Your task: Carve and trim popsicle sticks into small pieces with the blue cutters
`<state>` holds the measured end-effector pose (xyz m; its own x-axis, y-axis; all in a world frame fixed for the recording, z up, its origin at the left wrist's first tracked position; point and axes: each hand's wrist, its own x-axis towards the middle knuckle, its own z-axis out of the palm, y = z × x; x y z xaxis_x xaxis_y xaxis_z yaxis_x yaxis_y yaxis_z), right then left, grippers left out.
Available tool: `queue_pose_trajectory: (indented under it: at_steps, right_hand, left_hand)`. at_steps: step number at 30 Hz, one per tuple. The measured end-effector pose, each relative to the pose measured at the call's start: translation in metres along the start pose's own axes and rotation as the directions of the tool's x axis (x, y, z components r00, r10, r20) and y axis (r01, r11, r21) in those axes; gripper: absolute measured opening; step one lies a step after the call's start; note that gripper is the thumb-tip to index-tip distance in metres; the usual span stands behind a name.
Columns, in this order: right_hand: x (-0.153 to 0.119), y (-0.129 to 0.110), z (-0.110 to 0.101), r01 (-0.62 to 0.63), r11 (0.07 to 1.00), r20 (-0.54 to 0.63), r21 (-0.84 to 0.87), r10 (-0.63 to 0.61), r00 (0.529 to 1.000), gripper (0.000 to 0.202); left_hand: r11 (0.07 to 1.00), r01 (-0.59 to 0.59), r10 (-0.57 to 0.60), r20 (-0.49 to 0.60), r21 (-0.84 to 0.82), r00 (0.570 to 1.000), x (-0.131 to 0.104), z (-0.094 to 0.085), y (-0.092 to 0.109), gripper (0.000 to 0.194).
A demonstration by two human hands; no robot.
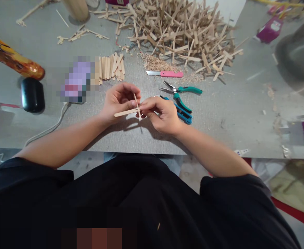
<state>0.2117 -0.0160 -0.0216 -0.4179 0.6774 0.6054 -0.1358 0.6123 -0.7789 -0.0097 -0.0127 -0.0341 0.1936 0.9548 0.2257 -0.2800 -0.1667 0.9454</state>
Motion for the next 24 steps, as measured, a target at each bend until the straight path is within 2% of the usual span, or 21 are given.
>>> queue_pose_trajectory:
  at_steps: [3, 5, 9, 12, 18, 24]
  right_hand:
    - [-0.005, -0.003, -0.001, -0.115, 0.992, -0.02, -0.045, 0.114, 0.993, 0.003]
    - [-0.008, -0.001, -0.002, -0.156, 0.982, -0.069, -0.109, 0.149, 0.986, 0.005]
    - [-0.011, 0.006, -0.005, -0.175, 0.958, -0.176, -0.226, 0.136, 0.975, 0.009]
    - [-0.006, 0.007, -0.006, -0.171, 0.948, -0.216, -0.267, 0.114, 0.97, 0.009]
    - [0.004, 0.003, -0.005, -0.116, 0.96, -0.182, -0.253, 0.07, 0.981, 0.007]
    - [0.004, 0.003, -0.004, -0.198, 0.943, -0.193, -0.266, 0.149, 0.97, 0.015]
  left_hand:
    - [0.995, 0.08, -0.083, -0.069, -0.052, 0.994, -0.003, 0.003, 0.006, 0.071]
    - [0.984, 0.134, -0.142, -0.055, -0.119, 0.988, -0.005, 0.005, 0.008, 0.065]
    - [0.954, 0.257, -0.261, -0.009, -0.156, 0.965, -0.009, 0.009, 0.014, 0.039]
    - [0.93, 0.319, -0.318, 0.036, -0.181, 0.947, -0.014, 0.014, 0.02, 0.035]
    - [0.965, 0.244, -0.24, 0.047, -0.094, 0.97, -0.016, 0.018, 0.021, 0.055]
    - [0.983, 0.18, -0.18, 0.004, -0.028, 0.984, -0.014, 0.019, 0.021, 0.052]
